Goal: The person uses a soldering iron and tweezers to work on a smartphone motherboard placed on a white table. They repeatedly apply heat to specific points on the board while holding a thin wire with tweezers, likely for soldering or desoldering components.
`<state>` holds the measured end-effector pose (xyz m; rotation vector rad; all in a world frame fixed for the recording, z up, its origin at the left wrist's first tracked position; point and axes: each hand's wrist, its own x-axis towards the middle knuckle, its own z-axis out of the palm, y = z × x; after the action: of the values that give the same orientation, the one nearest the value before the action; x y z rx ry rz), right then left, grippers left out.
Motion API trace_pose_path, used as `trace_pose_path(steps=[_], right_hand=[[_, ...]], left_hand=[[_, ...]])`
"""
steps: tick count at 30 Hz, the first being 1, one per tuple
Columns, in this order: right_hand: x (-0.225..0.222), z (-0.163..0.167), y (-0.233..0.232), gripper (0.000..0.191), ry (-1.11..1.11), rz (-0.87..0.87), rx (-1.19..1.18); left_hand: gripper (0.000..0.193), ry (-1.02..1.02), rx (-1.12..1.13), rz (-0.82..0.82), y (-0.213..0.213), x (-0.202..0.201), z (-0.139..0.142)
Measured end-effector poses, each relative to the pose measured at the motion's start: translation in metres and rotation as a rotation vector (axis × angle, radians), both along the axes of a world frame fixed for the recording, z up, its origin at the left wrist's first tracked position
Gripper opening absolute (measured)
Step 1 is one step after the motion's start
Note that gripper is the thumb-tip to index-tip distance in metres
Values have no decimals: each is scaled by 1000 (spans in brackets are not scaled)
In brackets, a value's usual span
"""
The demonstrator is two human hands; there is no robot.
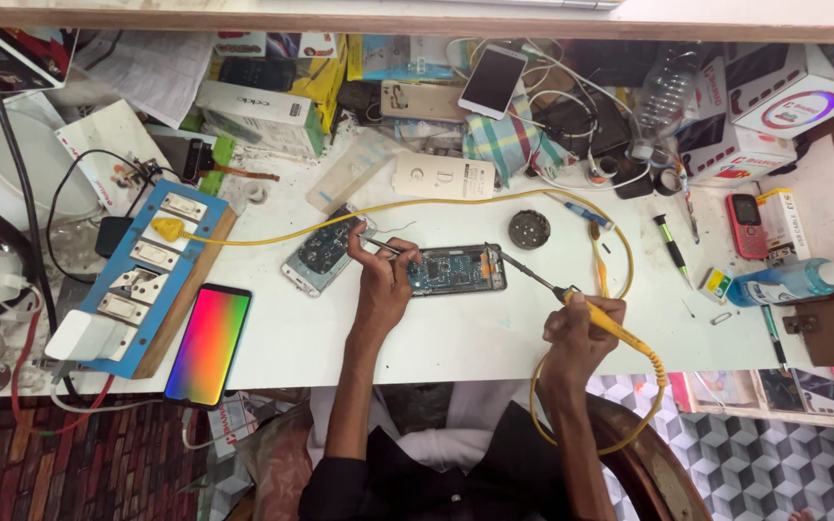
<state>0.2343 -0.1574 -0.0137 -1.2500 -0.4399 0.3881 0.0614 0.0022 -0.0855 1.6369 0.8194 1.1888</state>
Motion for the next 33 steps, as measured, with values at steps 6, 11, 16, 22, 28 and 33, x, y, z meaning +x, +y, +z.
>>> trace_pose_path(steps=[6,11,16,22,28,33], right_hand=[[3,-14,1,14,75,47,62],[3,-38,7,19,26,5,-20],[1,-44,10,19,-5,-89,-69],[29,-30,16,22,-280,-206,-36],[51,-26,37,23,-336,-217,26],[48,-26,43,22,-366,-205,-47]], left_hand=[[56,-5,-13,2,-1,3,1],[56,6,-15,4,1,3,-1],[57,-13,10,-2,1,4,-1],[59,4,19,7,3,3,-3],[58,-5,-4,-10,3,2,-4],[60,13,-18,5,2,1,-3]])
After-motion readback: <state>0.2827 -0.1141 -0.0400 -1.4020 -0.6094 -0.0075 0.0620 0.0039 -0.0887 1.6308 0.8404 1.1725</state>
